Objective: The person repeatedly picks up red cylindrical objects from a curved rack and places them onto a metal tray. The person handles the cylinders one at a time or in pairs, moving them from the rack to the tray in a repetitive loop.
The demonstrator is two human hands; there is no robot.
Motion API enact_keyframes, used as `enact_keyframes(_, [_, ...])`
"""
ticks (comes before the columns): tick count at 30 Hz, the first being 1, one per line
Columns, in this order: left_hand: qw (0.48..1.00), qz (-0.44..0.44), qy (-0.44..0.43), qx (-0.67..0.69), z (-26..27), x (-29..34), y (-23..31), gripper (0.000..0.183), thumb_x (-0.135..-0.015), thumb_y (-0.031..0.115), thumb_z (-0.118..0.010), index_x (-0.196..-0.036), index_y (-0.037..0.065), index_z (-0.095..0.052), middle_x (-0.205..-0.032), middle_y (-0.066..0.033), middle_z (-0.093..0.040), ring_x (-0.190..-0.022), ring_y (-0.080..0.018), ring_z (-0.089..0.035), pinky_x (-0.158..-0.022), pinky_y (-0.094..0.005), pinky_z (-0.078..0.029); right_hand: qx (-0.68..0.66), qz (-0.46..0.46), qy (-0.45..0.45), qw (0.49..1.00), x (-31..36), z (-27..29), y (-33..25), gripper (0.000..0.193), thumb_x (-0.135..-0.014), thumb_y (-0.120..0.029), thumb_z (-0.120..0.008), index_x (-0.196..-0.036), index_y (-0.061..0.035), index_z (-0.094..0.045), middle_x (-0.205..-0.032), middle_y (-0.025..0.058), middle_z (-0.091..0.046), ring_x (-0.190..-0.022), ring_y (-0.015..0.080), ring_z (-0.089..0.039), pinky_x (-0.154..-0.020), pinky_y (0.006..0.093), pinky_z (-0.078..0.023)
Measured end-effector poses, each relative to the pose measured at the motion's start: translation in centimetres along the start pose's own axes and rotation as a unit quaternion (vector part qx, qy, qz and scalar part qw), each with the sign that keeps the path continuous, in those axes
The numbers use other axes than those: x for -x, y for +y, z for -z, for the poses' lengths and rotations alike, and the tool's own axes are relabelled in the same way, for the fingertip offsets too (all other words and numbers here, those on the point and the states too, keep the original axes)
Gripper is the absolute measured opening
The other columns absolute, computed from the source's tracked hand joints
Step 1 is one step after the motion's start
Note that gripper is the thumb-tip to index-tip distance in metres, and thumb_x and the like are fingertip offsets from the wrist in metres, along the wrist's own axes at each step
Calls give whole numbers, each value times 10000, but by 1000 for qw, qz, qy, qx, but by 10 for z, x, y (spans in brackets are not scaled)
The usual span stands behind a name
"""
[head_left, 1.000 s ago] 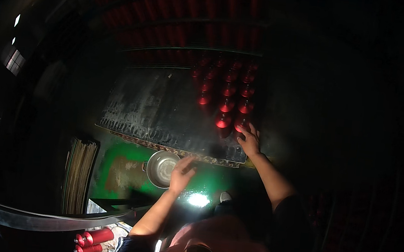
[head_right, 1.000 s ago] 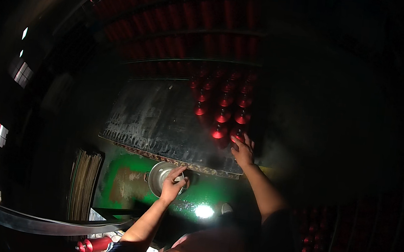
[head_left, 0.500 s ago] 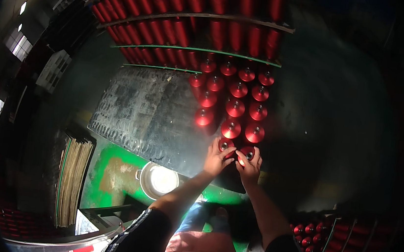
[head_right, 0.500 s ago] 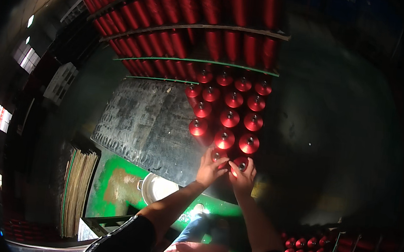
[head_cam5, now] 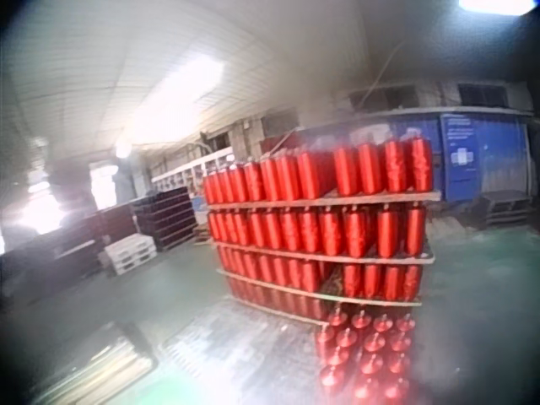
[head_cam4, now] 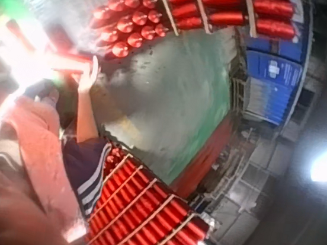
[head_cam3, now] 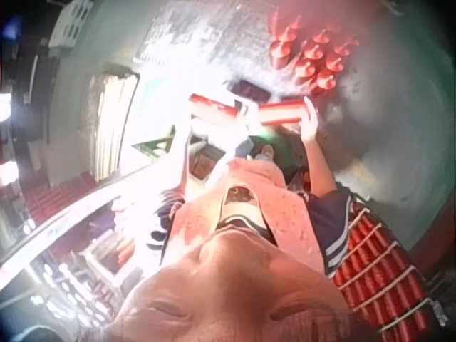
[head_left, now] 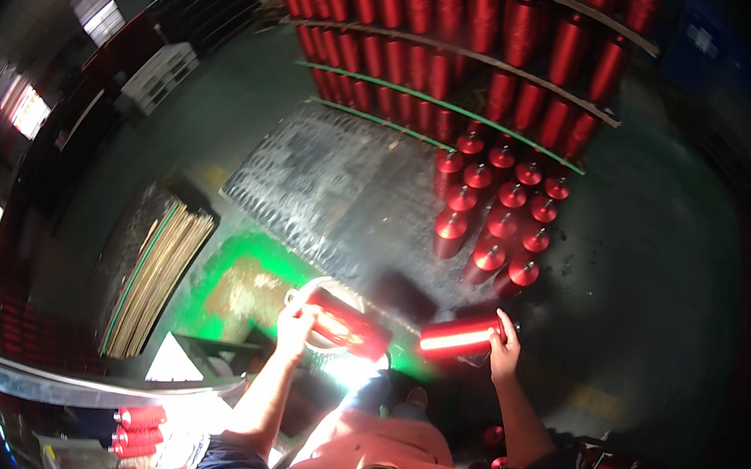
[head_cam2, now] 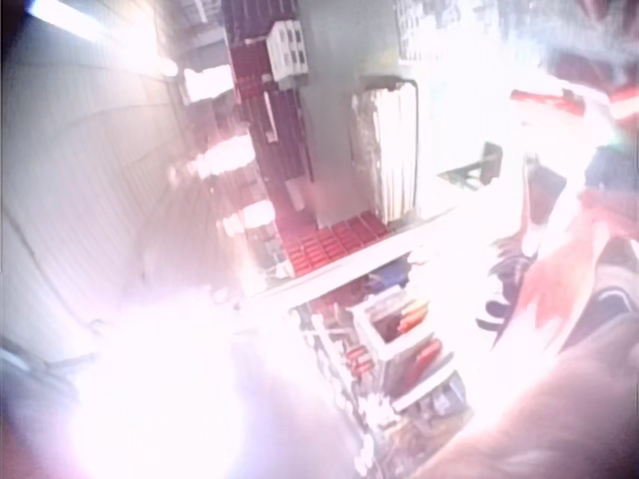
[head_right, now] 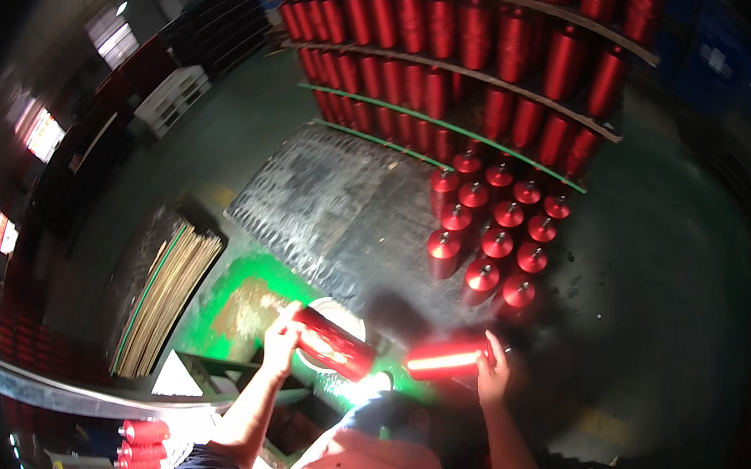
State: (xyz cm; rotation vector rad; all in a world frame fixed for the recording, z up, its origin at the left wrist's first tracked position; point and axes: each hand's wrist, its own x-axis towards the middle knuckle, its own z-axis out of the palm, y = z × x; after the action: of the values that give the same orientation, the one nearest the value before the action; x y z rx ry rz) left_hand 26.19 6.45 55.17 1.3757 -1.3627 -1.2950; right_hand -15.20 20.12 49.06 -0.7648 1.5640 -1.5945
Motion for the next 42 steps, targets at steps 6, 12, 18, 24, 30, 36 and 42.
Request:
enact_keyframes(6, [878,145,58,452,72,27,35,378,-978,334,-458,-1210,49,-542,-1151,-112,-633,-999,-244,-647,-813,-401,-580,-491,-351,-236,762,22,-158,-43,496,-936,-492,-480,-1250,-113,-543,-1159,103,-614,-1114,290,-576,-960,496,-465])
enact_keyframes(12, [640,243,-26,728,135,7,-88,605,-882,506,-589,-1298,86,-457,-1242,-232,-513,-968,-368,-585,-645,-411,-627,-502,-396,-374,672,30,-309,-51,499,-953,-470,-431,-1224,-69,-551,-1167,131,-619,-1117,303,-573,-962,465,-470])
enact_keyframes(18, [627,262,27,733,150,-19,-101,543,-835,496,-648,-1209,113,-560,-1171,-158,-583,-989,-372,-577,-639,-400,-629,-572,-438,-365,589,26,-387,-50,485,-957,-445,-423,-1220,-59,-550,-1176,142,-613,-1125,321,-565,-970,474,-464])
enact_keyframes(24, [611,269,5,745,165,-38,-91,458,-854,505,-611,-1142,147,-609,-1062,-94,-639,-958,-373,-583,-589,-372,-616,-589,-464,-352,560,29,-420,-44,471,-961,-420,-415,-1217,-49,-550,-1186,152,-608,-1132,338,-556,-977,482,-459])
enact_keyframes(30, [565,212,-110,790,168,-44,-93,643,-903,555,-503,-1362,110,-441,-1251,-243,-505,-1031,-407,-568,-736,-457,-605,-602,-457,-341,559,34,-426,-37,457,-965,-395,-407,-1213,-38,-549,-1196,163,-603,-1140,356,-548,-985,490,-453])
enact_keyframes(36, [606,167,-118,768,156,-30,-103,627,-933,535,-477,-1311,35,-458,-1232,-264,-513,-1049,-392,-565,-760,-490,-595,-587,-443,-324,595,52,-398,-35,444,-969,-370,-399,-1210,-28,-548,-1205,174,-598,-1147,373,-539,-992,499,-448])
enact_keyframes(42, [686,134,-70,711,143,52,-99,549,-931,460,-500,-1272,30,-498,-1199,-220,-541,-1018,-331,-574,-783,-439,-567,-571,-438,-214,661,93,-291,-24,431,-973,-345,-391,-1207,-18,-548,-1215,185,-593,-1154,391,-530,-999,507,-442])
